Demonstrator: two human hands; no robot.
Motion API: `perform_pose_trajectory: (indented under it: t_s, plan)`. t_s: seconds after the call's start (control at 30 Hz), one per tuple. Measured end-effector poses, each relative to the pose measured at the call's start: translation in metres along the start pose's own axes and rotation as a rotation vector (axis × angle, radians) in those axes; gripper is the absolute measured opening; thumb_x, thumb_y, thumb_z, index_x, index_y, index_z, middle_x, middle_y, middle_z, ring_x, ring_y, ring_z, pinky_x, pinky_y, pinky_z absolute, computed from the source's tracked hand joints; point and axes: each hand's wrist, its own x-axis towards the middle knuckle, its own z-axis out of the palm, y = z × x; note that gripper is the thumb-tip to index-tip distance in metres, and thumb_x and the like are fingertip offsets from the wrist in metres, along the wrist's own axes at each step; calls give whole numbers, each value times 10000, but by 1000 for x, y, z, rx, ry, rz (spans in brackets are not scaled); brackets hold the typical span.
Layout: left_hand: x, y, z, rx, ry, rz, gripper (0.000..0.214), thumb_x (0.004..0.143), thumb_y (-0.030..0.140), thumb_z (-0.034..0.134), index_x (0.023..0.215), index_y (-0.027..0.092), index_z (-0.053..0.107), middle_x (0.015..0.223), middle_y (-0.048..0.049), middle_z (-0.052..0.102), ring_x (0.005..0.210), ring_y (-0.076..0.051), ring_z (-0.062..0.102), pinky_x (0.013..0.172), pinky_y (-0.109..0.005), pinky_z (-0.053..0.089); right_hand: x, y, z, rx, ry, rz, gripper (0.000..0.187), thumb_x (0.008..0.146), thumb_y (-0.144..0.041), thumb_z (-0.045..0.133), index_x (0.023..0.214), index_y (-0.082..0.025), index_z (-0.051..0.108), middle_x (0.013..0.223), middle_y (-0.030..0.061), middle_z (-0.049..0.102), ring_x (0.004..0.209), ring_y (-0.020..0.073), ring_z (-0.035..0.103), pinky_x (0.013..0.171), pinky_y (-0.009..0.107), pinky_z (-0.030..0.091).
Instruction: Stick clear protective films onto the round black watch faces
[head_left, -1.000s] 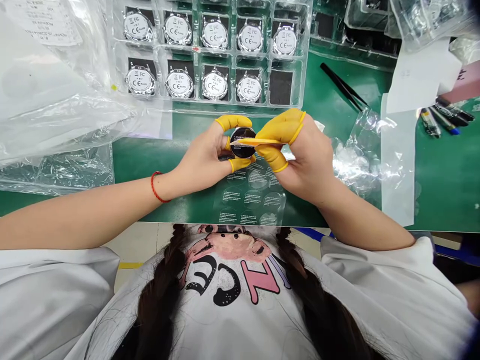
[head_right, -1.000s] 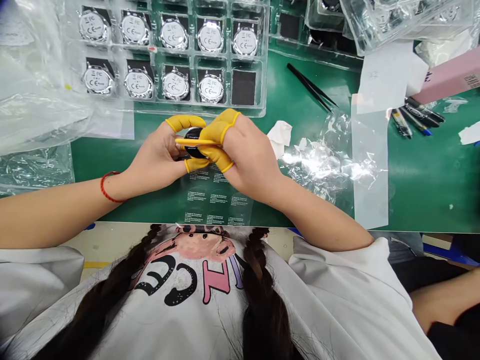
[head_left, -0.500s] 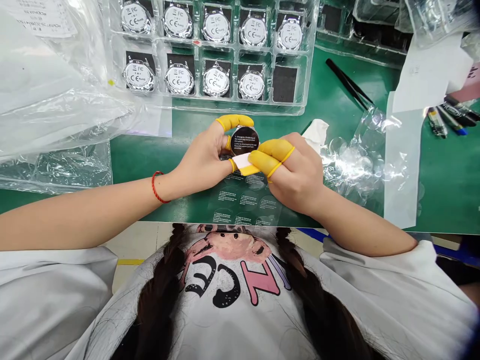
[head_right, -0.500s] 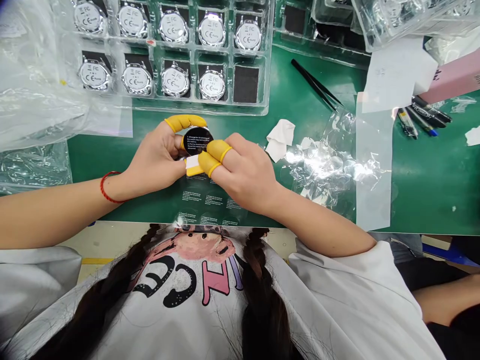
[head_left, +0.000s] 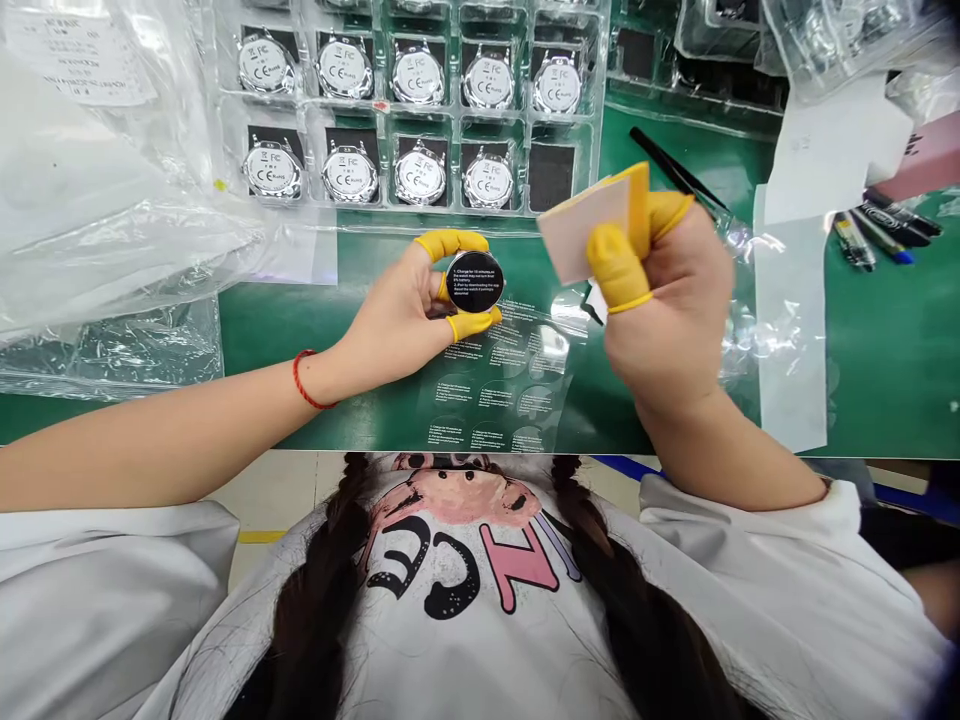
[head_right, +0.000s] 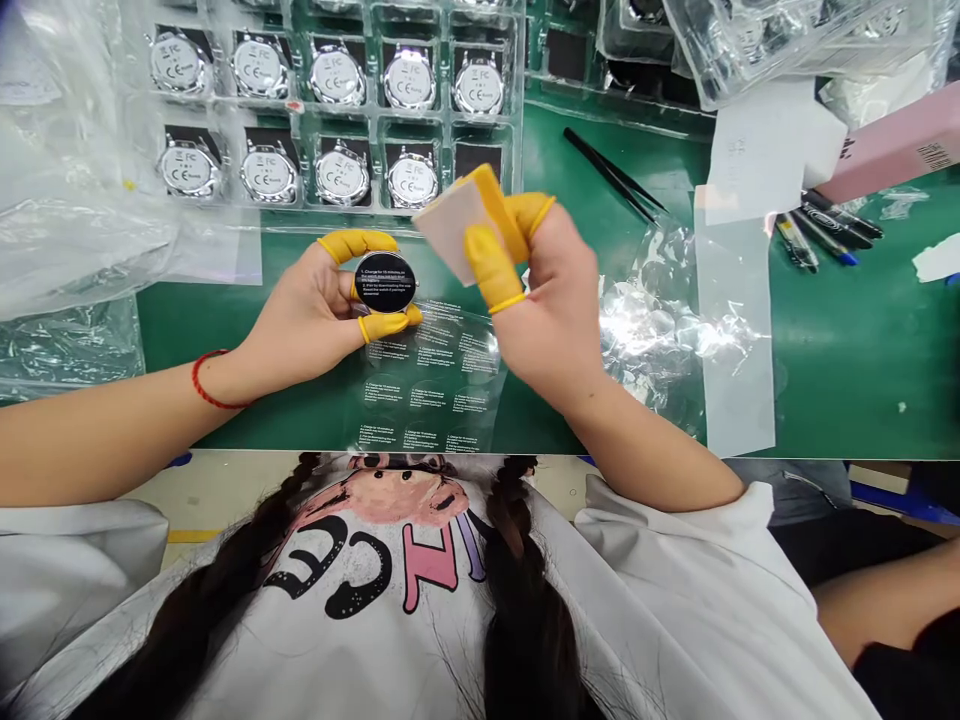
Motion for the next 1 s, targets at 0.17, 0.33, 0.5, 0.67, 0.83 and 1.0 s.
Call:
perform_pose_trajectory:
  t_s: [0.17,0.33,0.5,0.67,0.83,1.0]
  plan:
    - [-2,-2,1,20,6,12,603,755,358,864,1223,273,493,1019,-20,680,839,-187,730,723,-353,608,-10,-9,5,-195,-270,-54,272,1039,-476,474,1101,-287,661,1226,83,695,1192,272,645,974,498,559]
    - [-4,-4,1,64,4,40,591,765,387,852,1230,293,499,1005,-1,685,855,-198,725,729,-353,593,-19,-14,9,-325,-317,-176,200,1023,-344,519,1075,-287,703,1240,80,715,1281,301,613,1078,564,485]
    - [-4,-1,3,90,4,63,565,767,327,842,1223,272,512,1027,-12,706,803,-165,704,686,-304,559,-25,-14,12,-363,-284,-244,200,1024,-302,508,1075,-262,698,1263,81,715,1297,307,600,1097,585,433]
    - [-5,0,3,115,7,74,547,773,265,814,1231,261,514,929,11,699,695,-124,654,601,-262,501,-30,-17,17,-434,-210,-270,155,1001,-318,540,973,-282,688,1188,50,720,1267,285,605,1146,588,392]
    - [-6,-2,0,117,-7,70,571,762,208,798,1247,271,504,745,59,634,624,-119,607,566,-254,473,-33,-18,20,-461,-140,-340,126,961,-259,570,895,-293,671,1075,19,710,1229,273,615,1178,584,362]
    - [-7,-6,-1,101,-8,65,594,752,206,794,1257,289,492,785,54,656,629,-126,614,554,-257,469,-33,-16,21,-540,-86,-410,112,942,-249,589,880,-306,662,1007,12,706,1163,266,633,1155,592,398]
